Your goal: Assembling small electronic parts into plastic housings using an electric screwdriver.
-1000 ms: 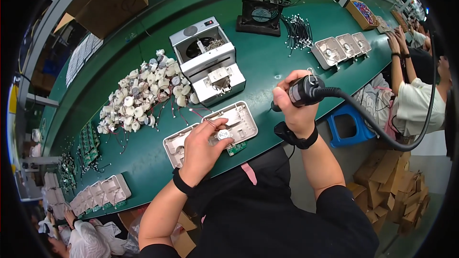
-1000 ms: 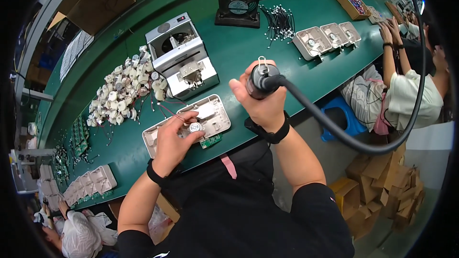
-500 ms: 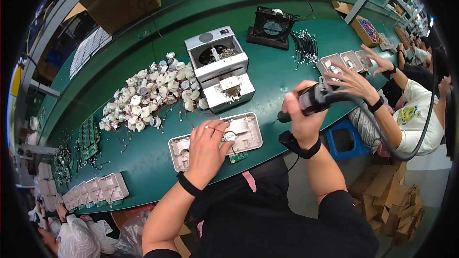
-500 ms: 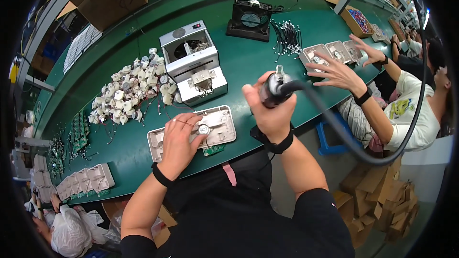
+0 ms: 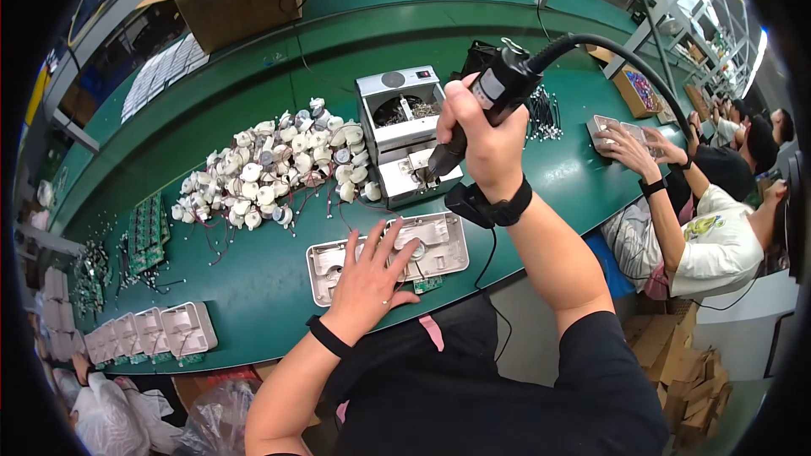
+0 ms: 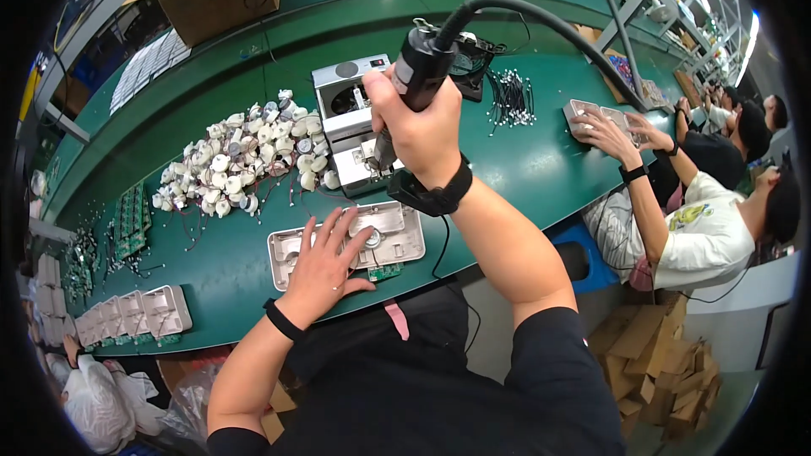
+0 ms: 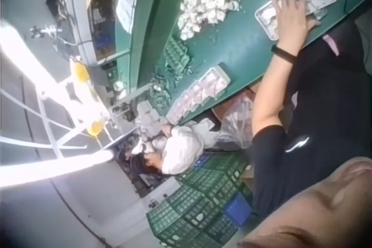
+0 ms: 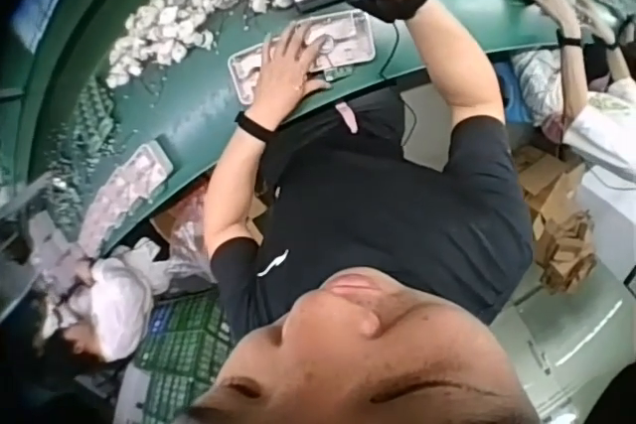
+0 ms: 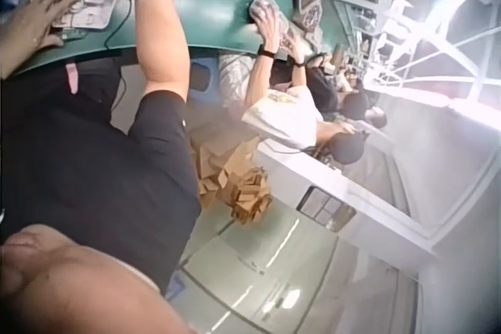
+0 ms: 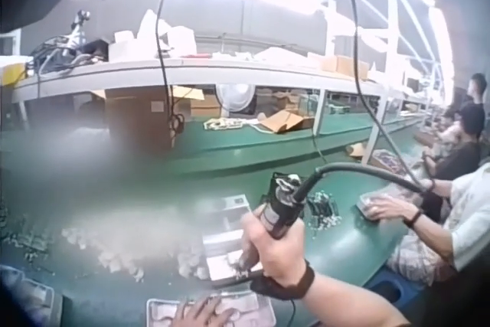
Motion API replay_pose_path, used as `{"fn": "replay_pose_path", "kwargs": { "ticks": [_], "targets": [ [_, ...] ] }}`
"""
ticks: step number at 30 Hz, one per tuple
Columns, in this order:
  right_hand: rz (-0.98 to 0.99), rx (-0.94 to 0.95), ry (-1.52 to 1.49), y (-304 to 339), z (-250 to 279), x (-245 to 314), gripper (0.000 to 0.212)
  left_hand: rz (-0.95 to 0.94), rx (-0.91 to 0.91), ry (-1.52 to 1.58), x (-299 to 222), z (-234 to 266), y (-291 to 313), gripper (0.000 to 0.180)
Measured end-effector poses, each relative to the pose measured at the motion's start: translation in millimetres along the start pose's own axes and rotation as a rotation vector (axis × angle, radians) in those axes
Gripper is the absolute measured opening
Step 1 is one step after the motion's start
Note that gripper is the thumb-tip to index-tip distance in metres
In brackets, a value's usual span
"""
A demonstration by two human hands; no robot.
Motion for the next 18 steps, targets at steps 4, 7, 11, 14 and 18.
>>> {"fn": "replay_pose_path", "kwargs": {
  "ticks": [4, 7, 11, 14, 18],
  "targets": [
    [-0.106, 0.008, -0.065, 23, -1, 4, 0.017, 0.078, -0.070, 0.043, 11, -1, -1, 0.079],
    [-0.147, 0.022, -0.159, 60, 1, 15, 0.020, 0.088, -0.086, 0.076, 11, -3, -1, 0.079],
    [-0.085, 0.106, -0.226, 86, 2, 3, 0.025, 0.143, -0.083, 0.050, 14, -8, -2, 0.075],
    [-0.050, 0.114, -0.136, 93, 5, -8, 0.026, 0.165, -0.116, 0.061, 10, -8, -6, 0.072],
    [-0.043, 0.137, -0.099, 91, 5, -18, 0.026, 0.165, -0.160, 0.050, 10, -9, -2, 0.071]
  ]
}}
Point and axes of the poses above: each hand's wrist, its own y-axis away from the middle knuckle, its own z-axis out of the back of the hand, x = y × z, the point moved 6 cm from there along -y, towards the middle knuckle, and after that the axes turned 3 degrees about -x, right-handed, at the moved point
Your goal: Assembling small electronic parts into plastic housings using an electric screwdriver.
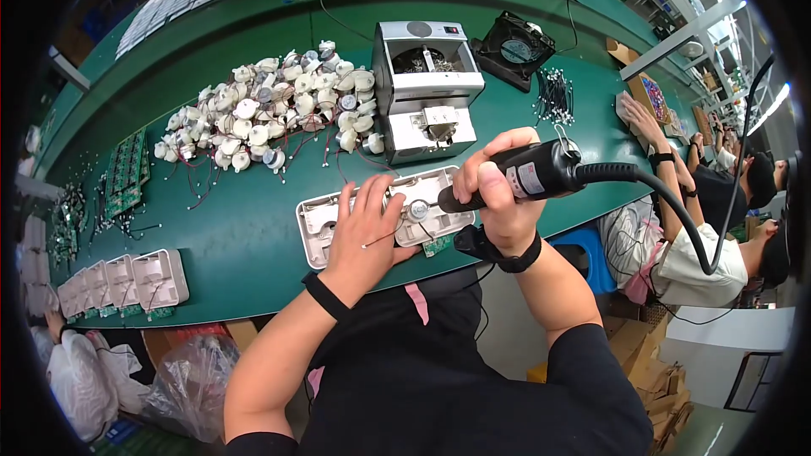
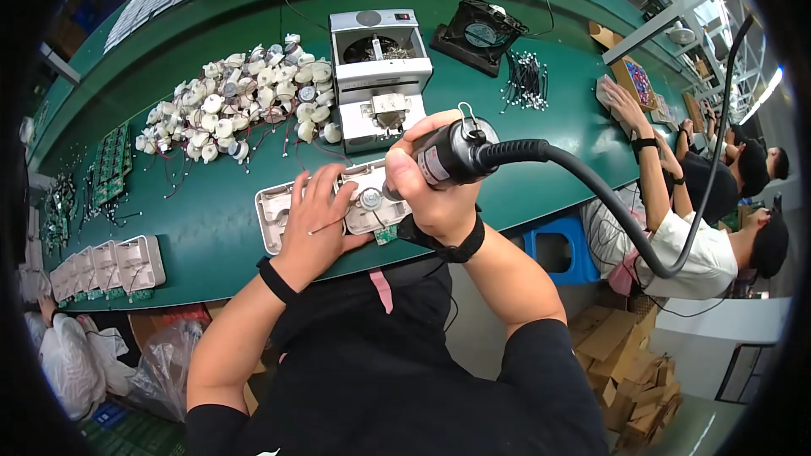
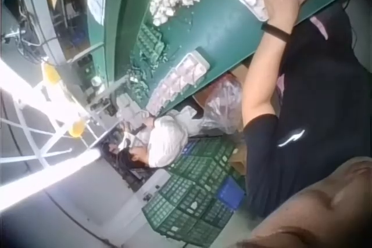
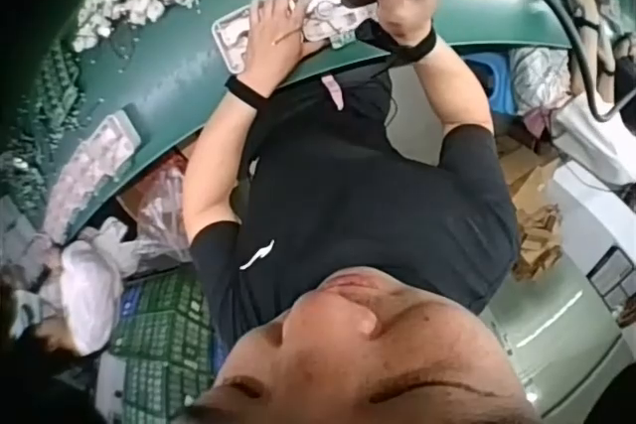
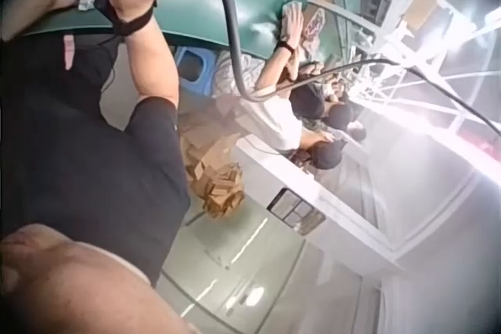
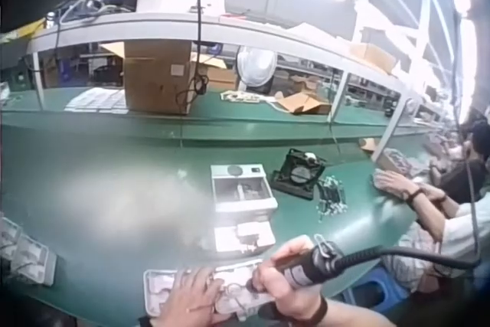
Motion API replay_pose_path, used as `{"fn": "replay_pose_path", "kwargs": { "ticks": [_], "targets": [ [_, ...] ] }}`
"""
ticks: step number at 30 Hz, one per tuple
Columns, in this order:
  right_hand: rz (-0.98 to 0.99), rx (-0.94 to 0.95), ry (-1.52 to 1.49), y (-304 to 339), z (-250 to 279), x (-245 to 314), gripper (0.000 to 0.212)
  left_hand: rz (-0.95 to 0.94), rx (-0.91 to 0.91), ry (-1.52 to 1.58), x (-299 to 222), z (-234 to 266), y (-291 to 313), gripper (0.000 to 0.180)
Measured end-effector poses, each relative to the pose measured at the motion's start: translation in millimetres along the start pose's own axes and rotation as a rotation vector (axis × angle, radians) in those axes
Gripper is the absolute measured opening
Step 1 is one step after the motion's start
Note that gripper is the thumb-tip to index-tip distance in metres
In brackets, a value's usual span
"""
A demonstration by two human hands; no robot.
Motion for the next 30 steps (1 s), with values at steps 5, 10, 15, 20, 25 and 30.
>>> {"fn": "replay_pose_path", "kwargs": {
  "ticks": [5, 10, 15, 20, 25, 30],
  "targets": [
    [-0.018, 0.001, -0.019, 2, 3, -8, 0.026, 0.002, 0.005, 0.020, -2, 0, 0, 0.073],
    [-0.008, 0.026, 0.028, 3, 0, -15, 0.026, 0.001, 0.009, 0.043, 0, 4, -2, 0.079],
    [0.049, 0.056, 0.108, 4, 1, -19, 0.025, 0.009, -0.011, 0.060, 1, 3, -2, 0.087],
    [0.011, 0.036, 0.027, 3, -1, -18, 0.025, 0.007, -0.015, 0.035, 1, 2, -2, 0.089],
    [0.020, 0.087, 0.103, -4, -11, -6, 0.025, 0.007, -0.018, 0.016, 1, 3, -1, 0.089],
    [0.200, -0.083, -0.142, -57, 4, 44, 0.016, 0.018, -0.005, 0.024, -1, 1, -1, 0.089]
  ]
}}
Point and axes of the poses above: each hand's wrist, its own y-axis away from the middle knuckle, its own z-axis out of the back of the hand, x = y × z, the point moved 6 cm from there along -y, towards the middle knuckle, and after that the axes turned 3 degrees about -x, right-handed, at the moved point
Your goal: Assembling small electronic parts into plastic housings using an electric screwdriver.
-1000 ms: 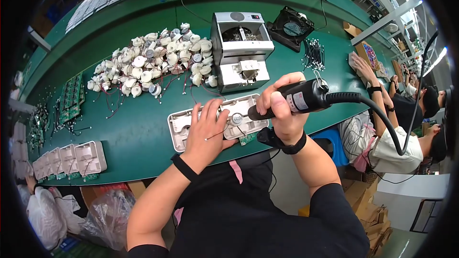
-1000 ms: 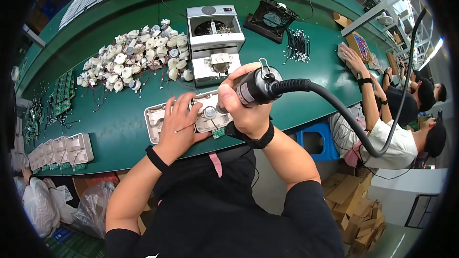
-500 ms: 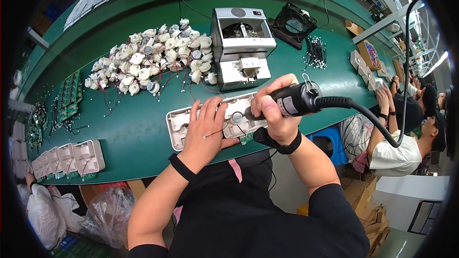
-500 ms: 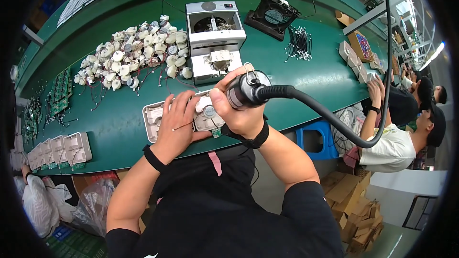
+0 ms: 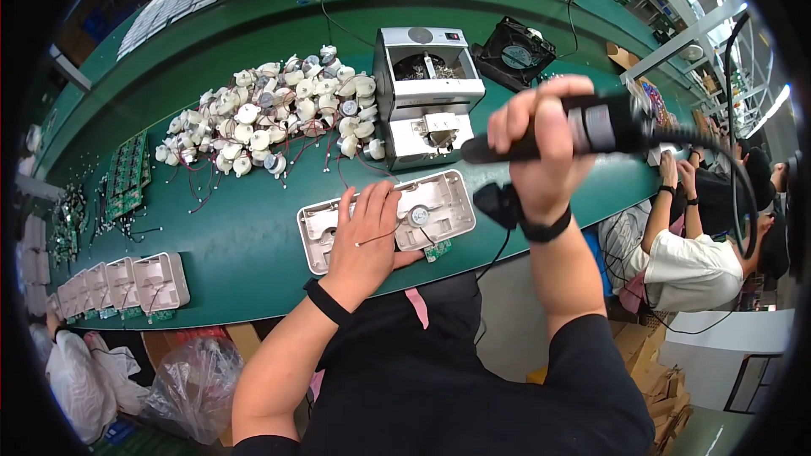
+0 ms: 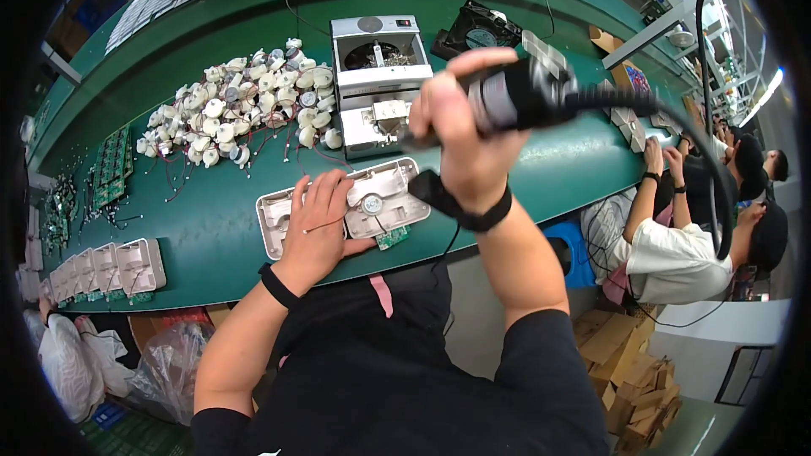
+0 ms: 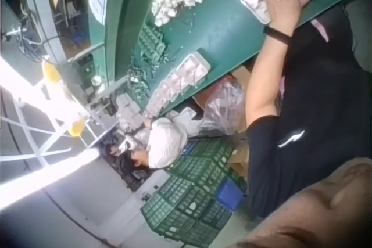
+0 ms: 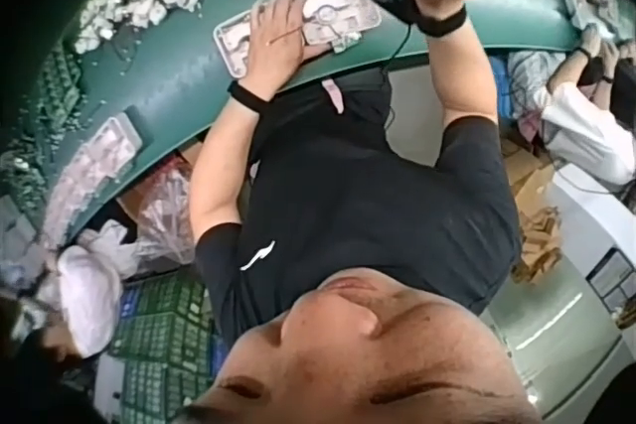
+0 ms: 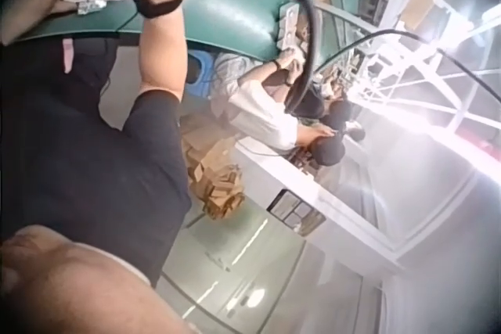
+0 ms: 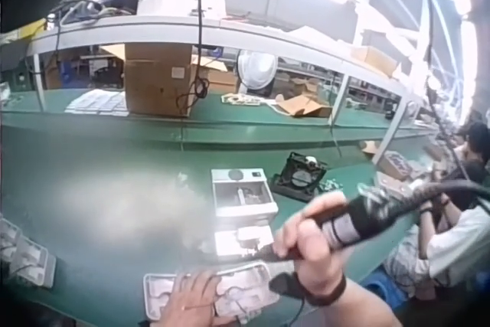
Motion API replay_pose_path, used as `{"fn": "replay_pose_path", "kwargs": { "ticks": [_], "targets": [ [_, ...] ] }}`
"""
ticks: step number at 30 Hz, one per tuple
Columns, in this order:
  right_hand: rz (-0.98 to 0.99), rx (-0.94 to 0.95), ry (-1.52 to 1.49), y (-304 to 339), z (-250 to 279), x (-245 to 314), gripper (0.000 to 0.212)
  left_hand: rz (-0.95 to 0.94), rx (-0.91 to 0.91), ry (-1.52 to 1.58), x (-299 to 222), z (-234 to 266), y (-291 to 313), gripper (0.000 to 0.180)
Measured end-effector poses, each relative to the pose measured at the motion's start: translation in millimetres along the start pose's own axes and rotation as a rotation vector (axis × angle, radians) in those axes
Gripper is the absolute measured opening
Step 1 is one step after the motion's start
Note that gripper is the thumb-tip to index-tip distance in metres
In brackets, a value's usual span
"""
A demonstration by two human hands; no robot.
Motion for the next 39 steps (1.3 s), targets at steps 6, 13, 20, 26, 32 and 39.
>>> {"fn": "replay_pose_path", "kwargs": {
  "ticks": [6, 13, 20, 26, 32, 39],
  "targets": [
    [-0.043, 0.017, 0.254, -22, -1, -25, 0.014, 0.005, -0.010, 0.008, 1, 3, 0, 0.088],
    [-0.272, 0.111, -0.014, 47, -23, -16, 0.022, 0.003, -0.037, -0.017, 5, -1, 3, 0.089],
    [-0.248, 0.272, 0.133, 80, -34, -45, 0.034, 0.004, -0.045, -0.024, 7, -4, 4, 0.092],
    [-0.242, 0.264, 0.132, 85, -36, -54, 0.032, -0.017, -0.081, -0.031, 9, -6, 6, 0.094],
    [-0.190, 0.338, 0.246, 82, -39, -55, 0.033, -0.020, -0.067, -0.042, 11, -5, 6, 0.096],
    [-0.138, 0.109, -0.011, 31, -20, 0, 0.026, -0.002, -0.097, -0.022, 0, 22, 10, 0.093]
  ]
}}
Point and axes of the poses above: each hand's wrist, its own y-axis away from the middle knuckle, its own z-axis out of the back of the hand, x = y × z, the point moved 6 cm from there along -y, towards the middle knuckle, and after that the axes turned 3 degrees about -x, right-handed, at the moved point
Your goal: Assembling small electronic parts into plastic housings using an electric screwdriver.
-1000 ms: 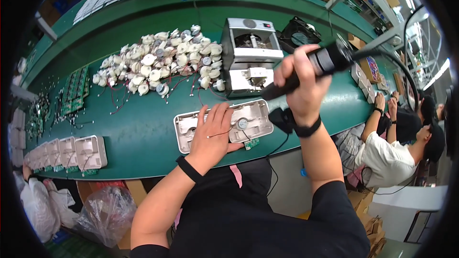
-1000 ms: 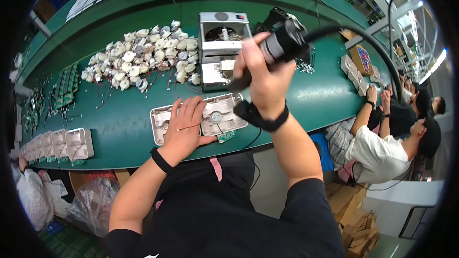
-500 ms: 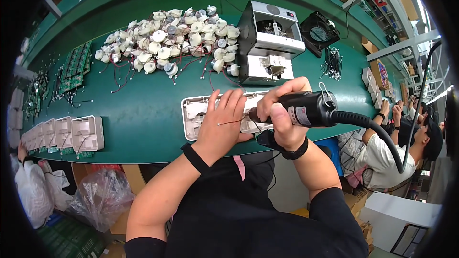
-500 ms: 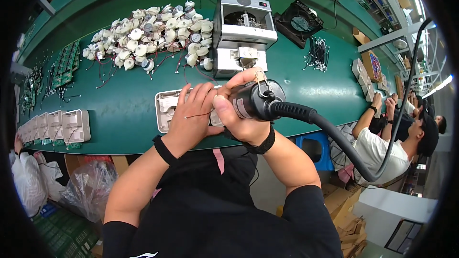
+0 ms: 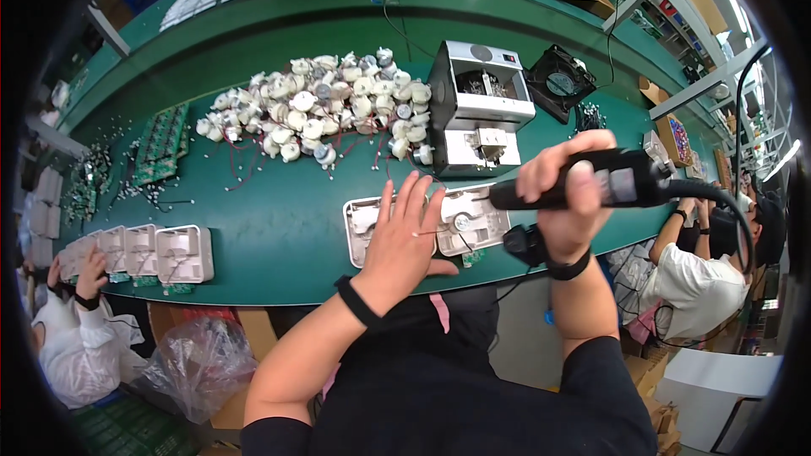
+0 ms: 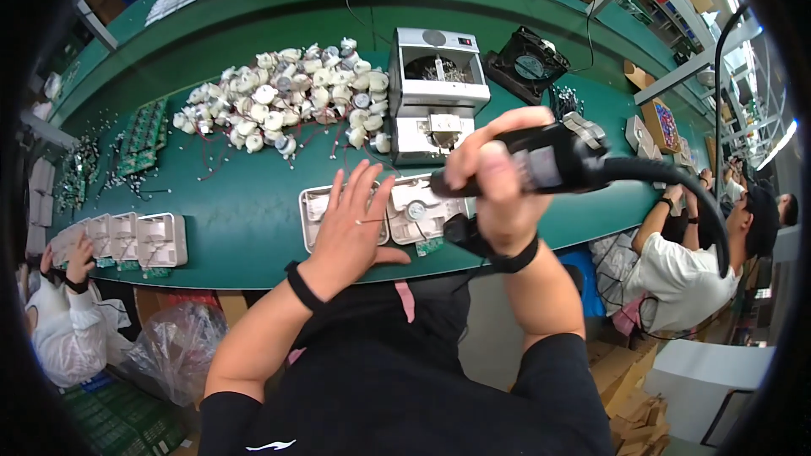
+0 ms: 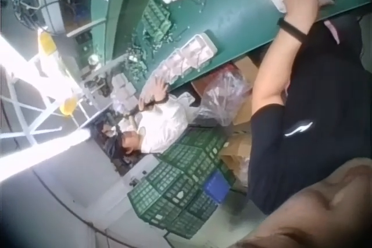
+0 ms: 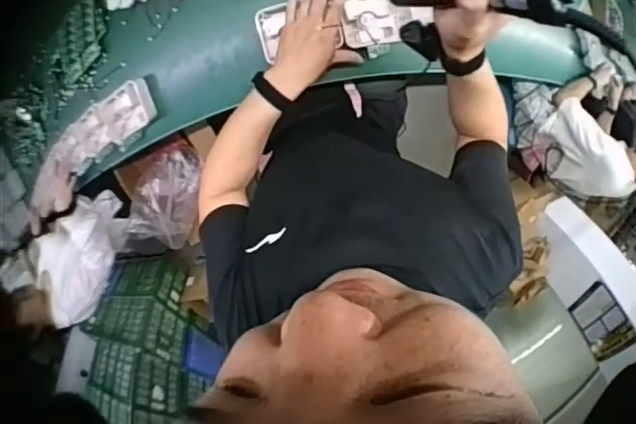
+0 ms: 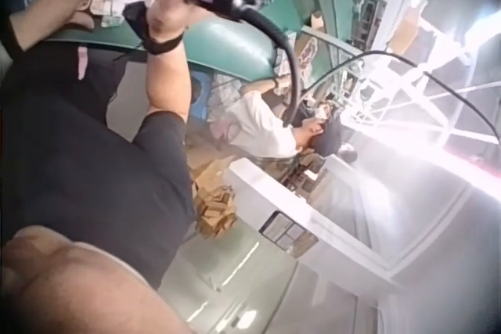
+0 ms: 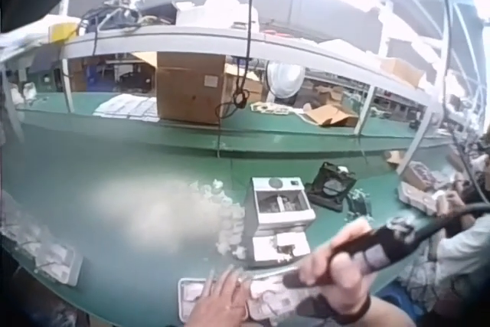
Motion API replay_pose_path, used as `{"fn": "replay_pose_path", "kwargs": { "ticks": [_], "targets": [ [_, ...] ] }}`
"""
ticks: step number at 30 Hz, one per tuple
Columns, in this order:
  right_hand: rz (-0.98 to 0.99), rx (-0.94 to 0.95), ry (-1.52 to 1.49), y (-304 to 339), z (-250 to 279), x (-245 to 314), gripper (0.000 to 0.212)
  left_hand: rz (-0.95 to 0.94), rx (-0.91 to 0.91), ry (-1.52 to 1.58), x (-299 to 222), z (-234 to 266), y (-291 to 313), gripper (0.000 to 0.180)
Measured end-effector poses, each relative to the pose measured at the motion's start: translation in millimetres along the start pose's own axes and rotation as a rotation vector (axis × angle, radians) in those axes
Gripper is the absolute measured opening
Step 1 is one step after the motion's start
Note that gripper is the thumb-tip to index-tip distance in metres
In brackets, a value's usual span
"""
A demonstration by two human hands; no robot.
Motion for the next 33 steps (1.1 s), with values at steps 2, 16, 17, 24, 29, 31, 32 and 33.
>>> {"fn": "replay_pose_path", "kwargs": {
  "ticks": [2, 16, 17, 24, 29, 31, 32, 33],
  "targets": [
    [0.068, -0.053, 0.019, -16, 12, 5, 0.022, 0.030, 0.034, 0.005, 6, 32, 4, 0.085],
    [0.042, -0.097, 0.304, -67, 30, -23, 0.010, 0.246, -0.042, -0.281, 145, 58, -7, 0.033],
    [0.037, -0.094, 0.303, -65, 30, -22, 0.010, 0.265, -0.039, -0.268, 144, 56, -6, 0.032],
    [-0.023, -0.139, 0.048, -30, 24, -2, 0.013, 0.391, -0.036, -0.032, 128, 38, -6, 0.027],
    [-0.014, -0.074, 0.040, -12, 20, 12, 0.023, 0.511, -0.101, 0.325, 145, 34, -9, 0.023],
    [0.014, -0.038, 0.039, -7, 21, 18, 0.027, 0.590, -0.121, 0.528, 156, 39, -9, 0.021],
    [0.016, -0.043, 0.033, -5, 22, 20, 0.027, 0.666, -0.144, 0.741, 164, 43, -7, 0.019],
    [0.024, -0.031, 0.026, -4, 23, 23, 0.028, 0.740, -0.164, 0.958, 166, 45, -6, 0.018]
  ]
}}
Point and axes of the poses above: each hand's wrist, its own y-axis away from the middle knuckle, its own z-axis out of the back of the hand, x = y × z, the point moved 6 cm from there along -y, towards the middle knuckle, and after that the axes turned 3 degrees about -x, right-handed, at the moved point
